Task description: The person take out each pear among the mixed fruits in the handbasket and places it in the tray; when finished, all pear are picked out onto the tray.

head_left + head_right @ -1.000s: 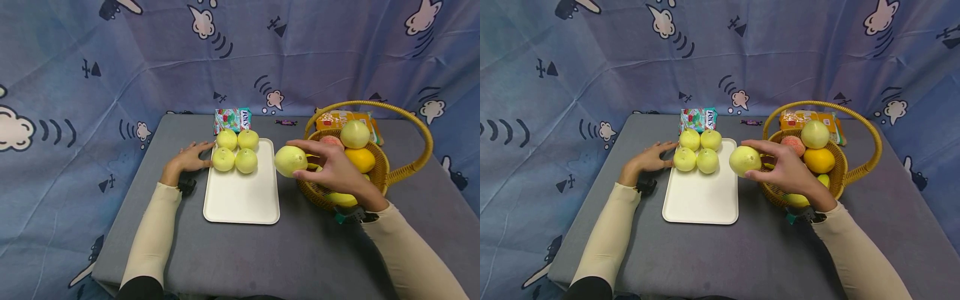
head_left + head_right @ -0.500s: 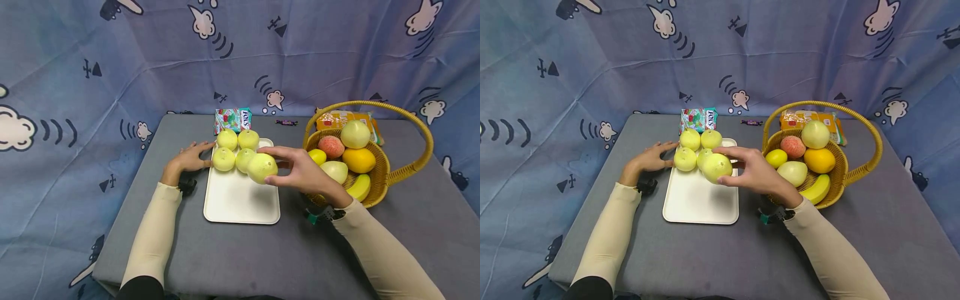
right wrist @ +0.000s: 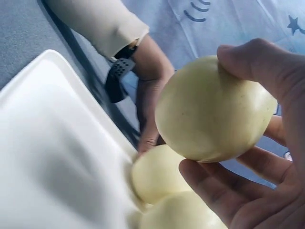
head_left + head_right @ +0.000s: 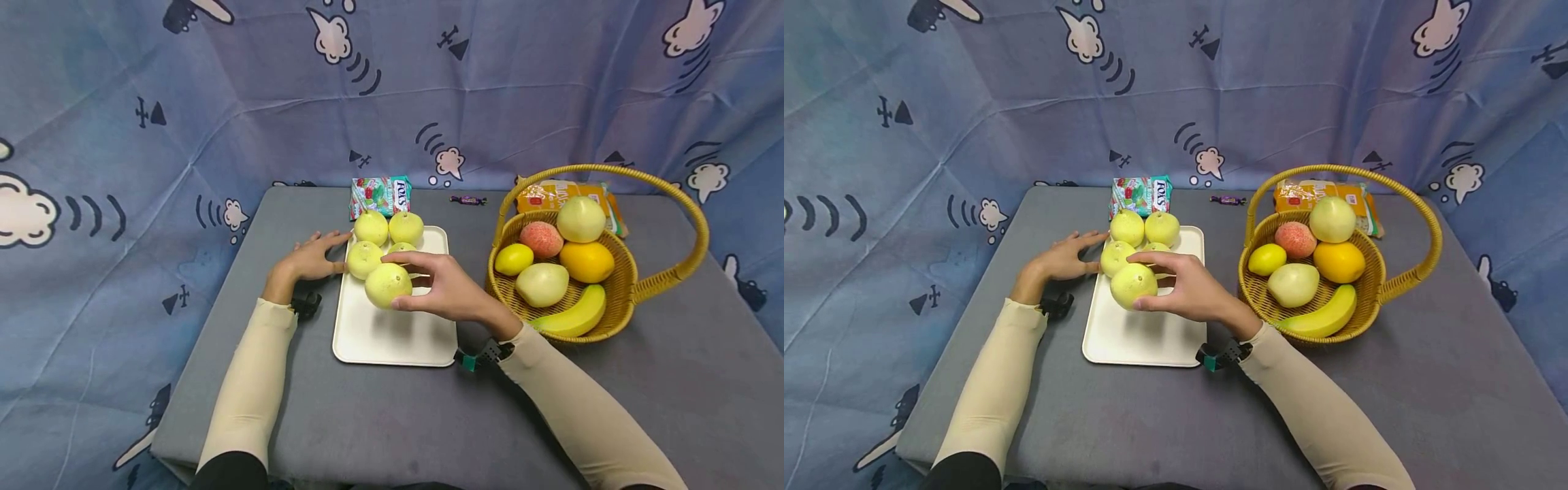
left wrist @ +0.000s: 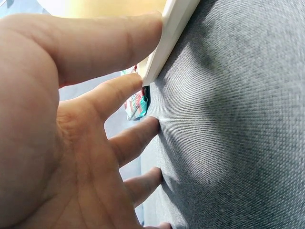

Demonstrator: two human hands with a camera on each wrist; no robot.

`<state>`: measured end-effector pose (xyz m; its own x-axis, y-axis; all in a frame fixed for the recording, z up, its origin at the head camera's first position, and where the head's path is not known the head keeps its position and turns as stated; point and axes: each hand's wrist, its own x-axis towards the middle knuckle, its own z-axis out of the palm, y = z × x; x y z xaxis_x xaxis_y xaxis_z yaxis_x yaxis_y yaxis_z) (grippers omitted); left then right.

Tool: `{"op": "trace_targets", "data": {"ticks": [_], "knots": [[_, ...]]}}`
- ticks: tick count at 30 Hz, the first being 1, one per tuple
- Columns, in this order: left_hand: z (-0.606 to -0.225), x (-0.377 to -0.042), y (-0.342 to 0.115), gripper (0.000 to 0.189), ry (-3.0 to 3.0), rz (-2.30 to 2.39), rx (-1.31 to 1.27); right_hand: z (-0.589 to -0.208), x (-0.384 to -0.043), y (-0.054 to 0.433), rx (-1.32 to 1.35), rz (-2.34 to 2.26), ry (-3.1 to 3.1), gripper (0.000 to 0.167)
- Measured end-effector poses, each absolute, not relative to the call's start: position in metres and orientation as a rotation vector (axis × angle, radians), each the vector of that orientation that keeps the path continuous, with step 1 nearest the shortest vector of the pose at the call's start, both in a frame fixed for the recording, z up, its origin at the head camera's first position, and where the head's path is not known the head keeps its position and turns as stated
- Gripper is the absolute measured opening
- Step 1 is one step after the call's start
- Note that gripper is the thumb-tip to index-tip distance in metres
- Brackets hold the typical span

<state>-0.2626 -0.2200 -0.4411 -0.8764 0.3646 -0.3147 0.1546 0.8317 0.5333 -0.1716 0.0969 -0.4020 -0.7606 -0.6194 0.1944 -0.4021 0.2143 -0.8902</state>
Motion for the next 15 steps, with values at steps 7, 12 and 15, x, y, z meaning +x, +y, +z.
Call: {"op": "trace_targets", "data": {"ticks": [7, 12, 15], "knots": [[-0.441, -0.263, -0.220, 0.081, 2.613, 0.700, 0.392, -0.425, -0.177, 0.077, -0.926, -1.594, 2.240, 0.065], [-0.441, -0.262, -0.219, 0.080, 2.618, 0.699, 0.387, -0.440, -0.179, 0.065, -0.875, -1.597, 2.231, 0.066], [-0.440, -0.261, -0.219, 0.080, 2.616, 0.704, 0.385, -0.448, -0.180, 0.059, -0.869, -1.586, 2.235, 0.065]]}}
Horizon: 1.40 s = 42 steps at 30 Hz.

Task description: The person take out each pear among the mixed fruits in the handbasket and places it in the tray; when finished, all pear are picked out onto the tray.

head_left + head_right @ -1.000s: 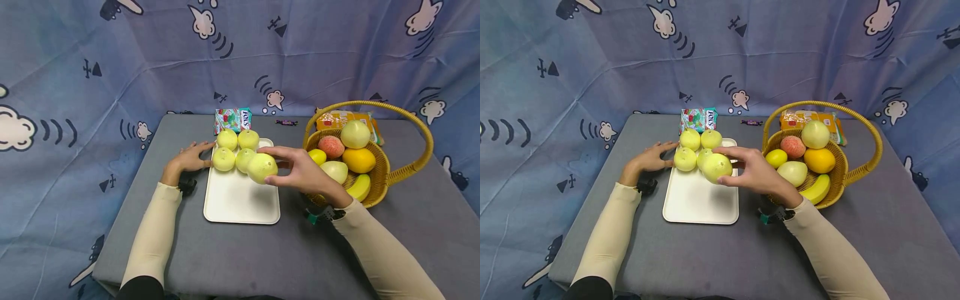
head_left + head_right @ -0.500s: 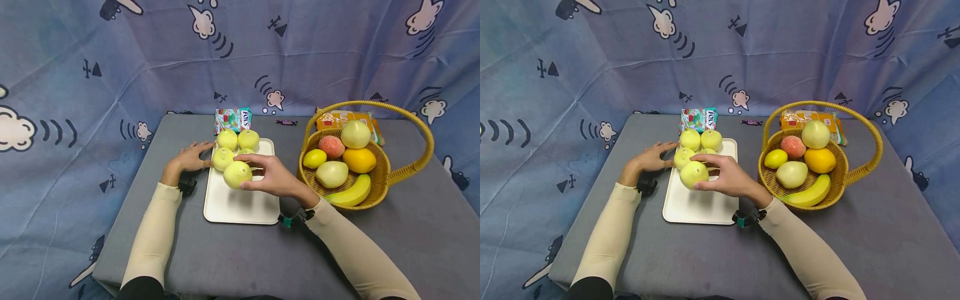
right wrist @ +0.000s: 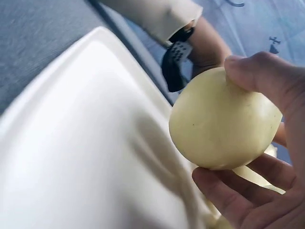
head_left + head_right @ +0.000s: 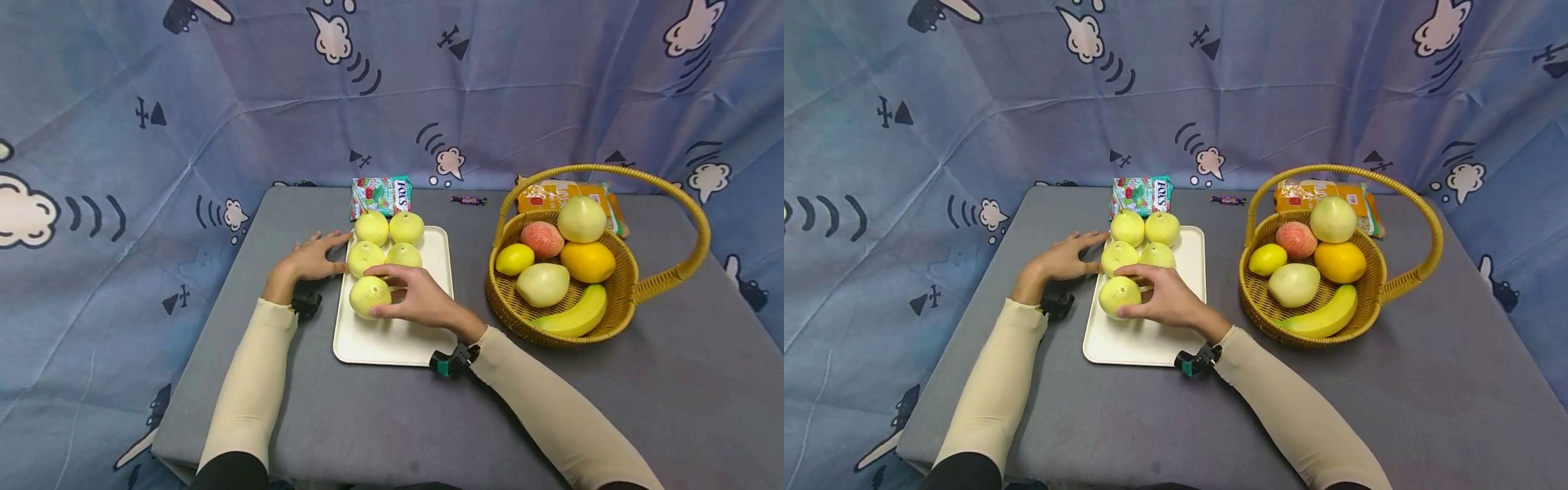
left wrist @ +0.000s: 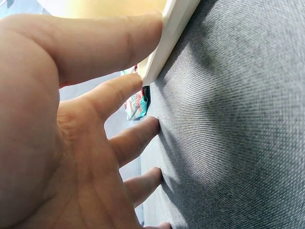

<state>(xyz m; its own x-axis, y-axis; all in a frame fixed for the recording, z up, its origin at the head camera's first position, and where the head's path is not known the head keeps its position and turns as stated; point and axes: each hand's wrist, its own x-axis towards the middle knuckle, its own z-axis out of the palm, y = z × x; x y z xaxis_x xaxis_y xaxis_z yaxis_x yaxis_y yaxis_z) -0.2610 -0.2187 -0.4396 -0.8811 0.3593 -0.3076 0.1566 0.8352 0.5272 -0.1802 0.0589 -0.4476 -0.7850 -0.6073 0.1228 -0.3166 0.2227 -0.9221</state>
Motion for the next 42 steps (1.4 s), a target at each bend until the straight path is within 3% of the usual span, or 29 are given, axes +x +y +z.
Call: {"op": "trace_targets", "data": {"ticks": [14, 24, 42], "knots": [[-0.439, -0.261, -0.218, 0.081, 2.615, 0.696, 0.375, -0.458, -0.177, 0.043, -0.991, -1.360, 2.615, 0.071], [-0.439, -0.262, -0.219, 0.081, 2.612, 0.699, 0.368, -0.440, -0.172, 0.051, -1.062, -1.277, 2.665, 0.062], [-0.443, -0.263, -0.219, 0.080, 2.613, 0.706, 0.390, -0.363, -0.138, 0.207, -0.701, -1.217, 2.708, 0.051]]}}
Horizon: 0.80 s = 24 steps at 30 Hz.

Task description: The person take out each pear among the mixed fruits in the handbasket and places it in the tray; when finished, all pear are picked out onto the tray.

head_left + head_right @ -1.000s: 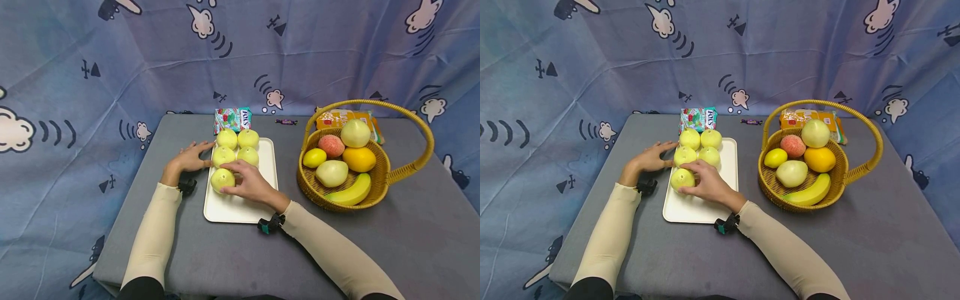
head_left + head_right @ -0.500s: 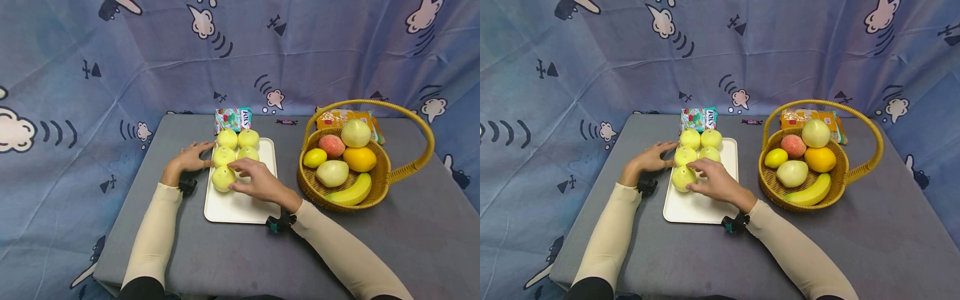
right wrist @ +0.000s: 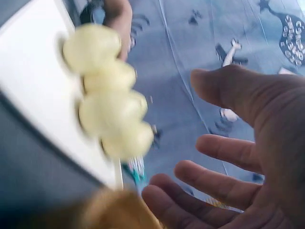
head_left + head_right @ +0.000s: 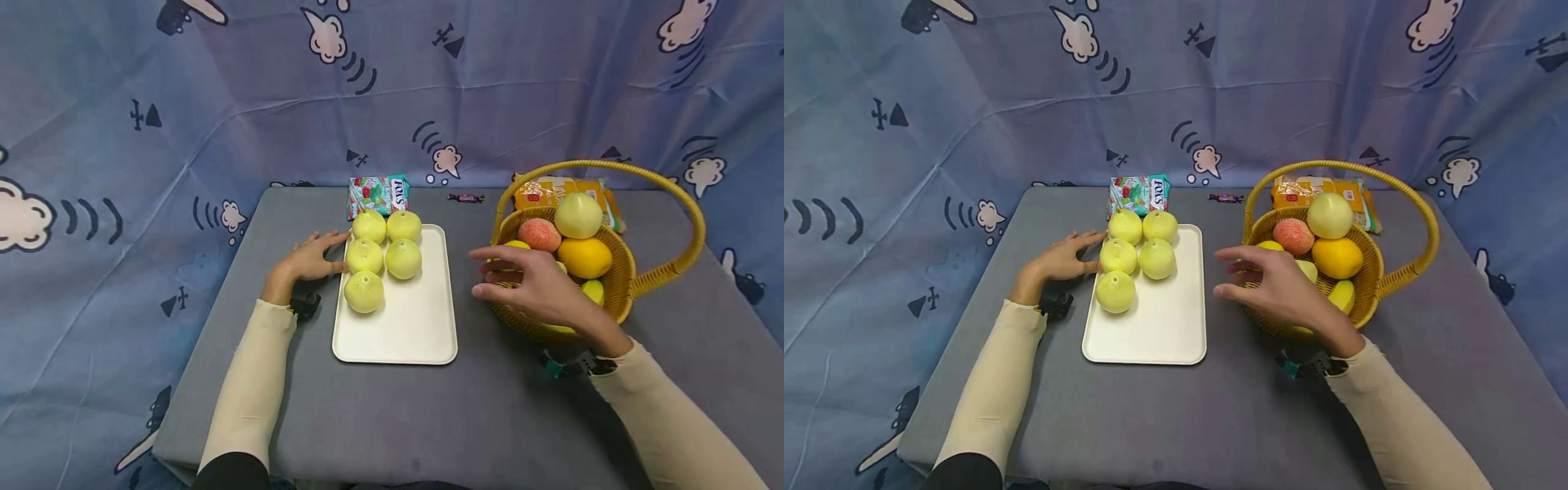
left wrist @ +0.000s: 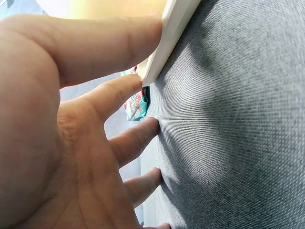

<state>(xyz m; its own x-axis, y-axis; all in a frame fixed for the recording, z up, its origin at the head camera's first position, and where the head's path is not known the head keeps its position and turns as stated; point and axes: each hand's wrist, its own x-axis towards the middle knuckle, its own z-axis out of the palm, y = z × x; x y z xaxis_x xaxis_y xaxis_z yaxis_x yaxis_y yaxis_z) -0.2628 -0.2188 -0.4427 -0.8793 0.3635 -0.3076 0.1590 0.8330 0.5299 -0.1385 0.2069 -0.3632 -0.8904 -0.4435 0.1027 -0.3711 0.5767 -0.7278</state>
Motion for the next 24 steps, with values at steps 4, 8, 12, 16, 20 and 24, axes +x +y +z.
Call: {"op": "trace_targets", "data": {"ticks": [4, 8, 12, 16, 20, 24], "knots": [[-0.445, -0.263, -0.221, 0.081, 2.619, 0.699, 0.392, -0.356, -0.130, 0.243, -0.622, -1.149, 2.750, 0.047], [-0.444, -0.262, -0.221, 0.082, 2.609, 0.701, 0.387, -0.356, -0.126, 0.273, -0.542, -0.996, 2.819, 0.047], [-0.443, -0.263, -0.220, 0.082, 2.602, 0.710, 0.380, -0.358, -0.124, 0.294, -0.490, -0.829, 2.881, 0.048], [-0.443, -0.262, -0.220, 0.082, 2.601, 0.716, 0.379, -0.359, -0.125, 0.307, -0.430, -0.687, 2.895, 0.053], [-0.443, -0.263, -0.220, 0.081, 2.599, 0.723, 0.380, -0.360, -0.129, 0.312, -0.374, -0.602, 2.892, 0.061], [-0.443, -0.264, -0.219, 0.081, 2.601, 0.716, 0.381, -0.362, -0.139, 0.313, -0.341, -0.545, 2.882, 0.056]]}}
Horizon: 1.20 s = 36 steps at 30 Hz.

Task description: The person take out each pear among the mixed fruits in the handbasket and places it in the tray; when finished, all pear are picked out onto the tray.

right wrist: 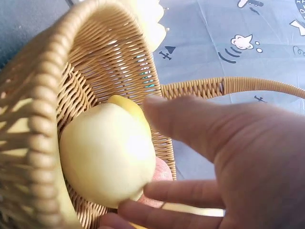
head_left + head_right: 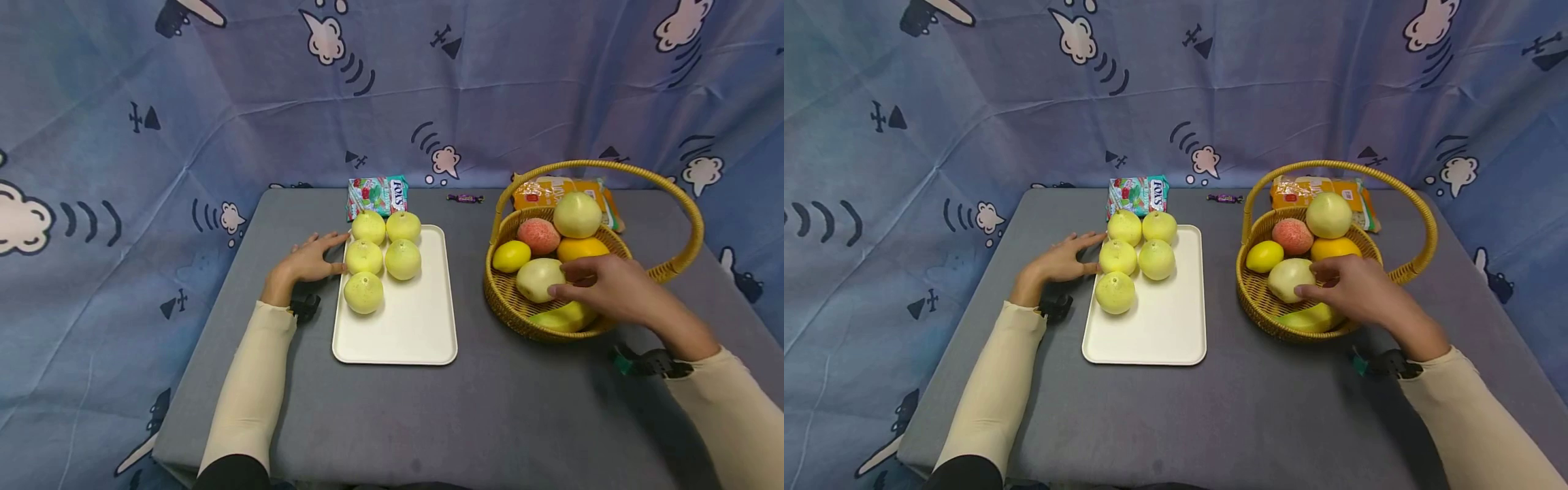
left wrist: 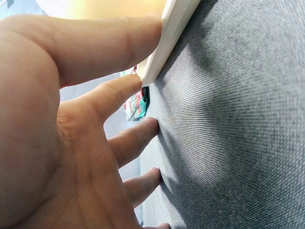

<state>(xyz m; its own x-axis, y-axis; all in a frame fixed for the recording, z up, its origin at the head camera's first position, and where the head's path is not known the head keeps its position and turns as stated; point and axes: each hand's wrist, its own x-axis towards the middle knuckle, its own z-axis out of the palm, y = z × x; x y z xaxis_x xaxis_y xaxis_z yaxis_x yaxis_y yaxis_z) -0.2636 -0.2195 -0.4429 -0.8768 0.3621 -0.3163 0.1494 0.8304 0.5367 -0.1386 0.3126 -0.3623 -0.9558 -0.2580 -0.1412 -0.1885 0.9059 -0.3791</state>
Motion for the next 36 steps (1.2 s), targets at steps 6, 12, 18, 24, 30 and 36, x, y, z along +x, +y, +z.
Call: {"op": "trace_targets", "data": {"ticks": [6, 12, 18, 24, 30, 36], "knots": [[-0.443, -0.263, -0.220, 0.082, 2.599, 0.707, 0.370, -0.366, -0.153, 0.306, -0.351, -0.525, 2.838, 0.055], [-0.443, -0.263, -0.219, 0.083, 2.595, 0.716, 0.368, -0.373, -0.163, 0.296, -0.432, -0.571, 2.795, 0.051], [-0.443, -0.263, -0.220, 0.083, 2.598, 0.715, 0.373, -0.377, -0.170, 0.287, -0.411, -0.525, 2.750, 0.062], [-0.442, -0.263, -0.219, 0.082, 2.599, 0.705, 0.374, -0.377, -0.172, 0.283, -0.435, -0.508, 2.738, 0.055], [-0.440, -0.261, -0.219, 0.082, 2.601, 0.705, 0.368, -0.380, -0.171, 0.283, -0.449, -0.535, 2.779, 0.066], [-0.440, -0.262, -0.219, 0.082, 2.598, 0.712, 0.370, -0.375, -0.160, 0.282, -0.498, -0.628, 2.854, 0.068]]}}
